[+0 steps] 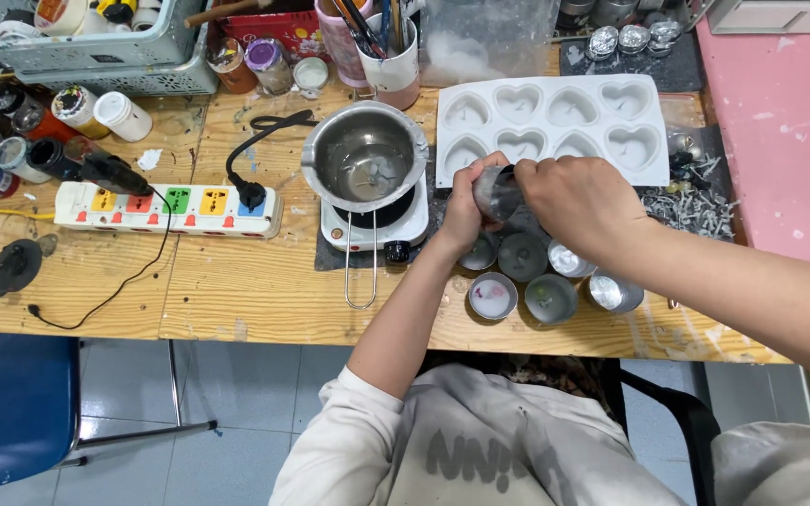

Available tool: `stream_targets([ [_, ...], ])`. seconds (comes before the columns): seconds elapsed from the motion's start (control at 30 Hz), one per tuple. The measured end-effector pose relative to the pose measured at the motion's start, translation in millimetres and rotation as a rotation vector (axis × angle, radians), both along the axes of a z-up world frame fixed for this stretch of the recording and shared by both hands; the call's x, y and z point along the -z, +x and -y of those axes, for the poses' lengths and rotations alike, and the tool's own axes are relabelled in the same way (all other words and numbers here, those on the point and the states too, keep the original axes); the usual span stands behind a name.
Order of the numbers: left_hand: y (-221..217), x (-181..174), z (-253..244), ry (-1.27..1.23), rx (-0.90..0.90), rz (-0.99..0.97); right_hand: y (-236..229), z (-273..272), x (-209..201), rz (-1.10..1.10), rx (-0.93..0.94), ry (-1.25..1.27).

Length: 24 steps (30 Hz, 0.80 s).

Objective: Scraping out leftover wax from small metal candle tins using a spoon.

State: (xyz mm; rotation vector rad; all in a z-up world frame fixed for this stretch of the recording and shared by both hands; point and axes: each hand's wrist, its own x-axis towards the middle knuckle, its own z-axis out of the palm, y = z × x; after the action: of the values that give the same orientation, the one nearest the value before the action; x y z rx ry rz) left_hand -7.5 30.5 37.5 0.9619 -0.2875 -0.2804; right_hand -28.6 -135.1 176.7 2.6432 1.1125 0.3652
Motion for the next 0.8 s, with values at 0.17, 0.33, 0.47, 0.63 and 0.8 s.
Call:
stream_targets([
  [0.17,2,-3,5,0.159,-0.096,0.017,2,3,-2,-0.010,0.016,0.031],
  [0.33,-12,-13,7,0.327,-0.281,0.186,2,-1,-2,-0.041,0.148,0.046],
  [0.47,-6,-9,4,0.211,-0.227,0.090,10,2,2,-0.107,0.086,0.105],
  [0.63,1,-4,3,0.106,-0.072,0.010,14,9,5,-0.137,0.051,0.096],
  [0.8,-2,-13,1,0.071,0.012,-0.087,14,12,1,-0.125,0.026,0.070],
])
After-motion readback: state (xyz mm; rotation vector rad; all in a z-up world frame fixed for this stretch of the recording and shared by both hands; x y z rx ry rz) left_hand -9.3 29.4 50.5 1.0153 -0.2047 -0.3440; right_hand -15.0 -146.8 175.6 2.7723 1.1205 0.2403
